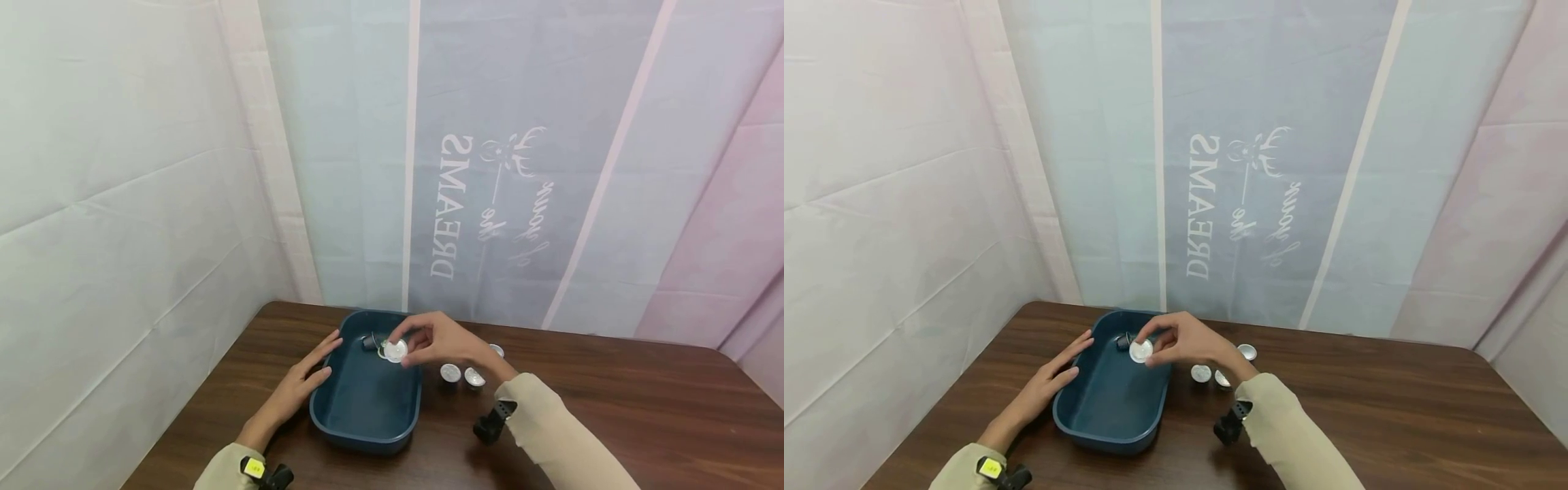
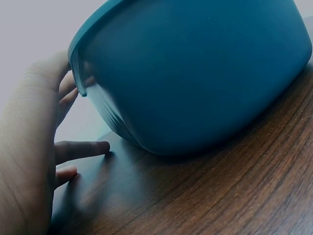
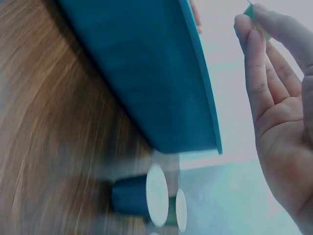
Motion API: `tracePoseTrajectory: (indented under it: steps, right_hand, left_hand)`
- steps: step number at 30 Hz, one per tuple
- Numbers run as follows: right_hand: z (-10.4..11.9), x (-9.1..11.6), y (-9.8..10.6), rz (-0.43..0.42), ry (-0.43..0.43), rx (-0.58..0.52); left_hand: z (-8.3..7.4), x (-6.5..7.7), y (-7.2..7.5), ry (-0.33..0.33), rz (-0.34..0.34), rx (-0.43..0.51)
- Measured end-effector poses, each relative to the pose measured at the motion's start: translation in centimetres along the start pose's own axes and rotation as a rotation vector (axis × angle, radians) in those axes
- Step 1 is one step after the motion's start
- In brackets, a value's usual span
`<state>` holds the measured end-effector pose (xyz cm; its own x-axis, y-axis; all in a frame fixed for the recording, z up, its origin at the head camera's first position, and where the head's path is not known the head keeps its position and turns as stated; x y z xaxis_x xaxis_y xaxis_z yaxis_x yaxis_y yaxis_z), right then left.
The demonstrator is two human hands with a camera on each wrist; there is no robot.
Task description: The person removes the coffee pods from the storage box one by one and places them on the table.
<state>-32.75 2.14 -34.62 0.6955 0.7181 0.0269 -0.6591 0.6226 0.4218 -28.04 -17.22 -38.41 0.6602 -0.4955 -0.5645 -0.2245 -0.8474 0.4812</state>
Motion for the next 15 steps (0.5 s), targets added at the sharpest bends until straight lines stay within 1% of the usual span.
tracePoseTrajectory:
  steps: [3, 7, 10, 15]
  right_hand:
    - [-0.3, 1.0, 1.0, -0.025, -0.001, -0.033]
    - [-0.6, 2.4, 2.4, -0.084, -0.012, -0.057]
    - [-1.3, 3.5, 3.4, -0.13, -0.017, -0.056]
    - [-2.6, 5.3, 4.9, -0.19, 0.001, -0.041]
  left_hand:
    - [0.0, 0.0, 0.1, -0.004, 0.001, -0.001]
    - [-0.1, 0.0, 0.1, -0.008, -0.003, -0.013]
    - [-0.1, 0.0, 0.1, -0.008, -0.005, -0.017]
    - [-0.2, 0.0, 0.1, -0.011, -0.001, -0.023]
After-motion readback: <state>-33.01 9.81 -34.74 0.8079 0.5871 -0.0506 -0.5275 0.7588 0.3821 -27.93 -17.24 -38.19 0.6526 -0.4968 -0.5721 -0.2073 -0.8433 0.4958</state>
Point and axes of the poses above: each hand's wrist, its own x-axis away from the middle knuckle, its own y-axis out of the back of the hand, z = x × y, the point moved 10 cm from there along -x, towards the middle knuckle, and after that the axes turned 14 degrees about -y, right-handed, at the moved point
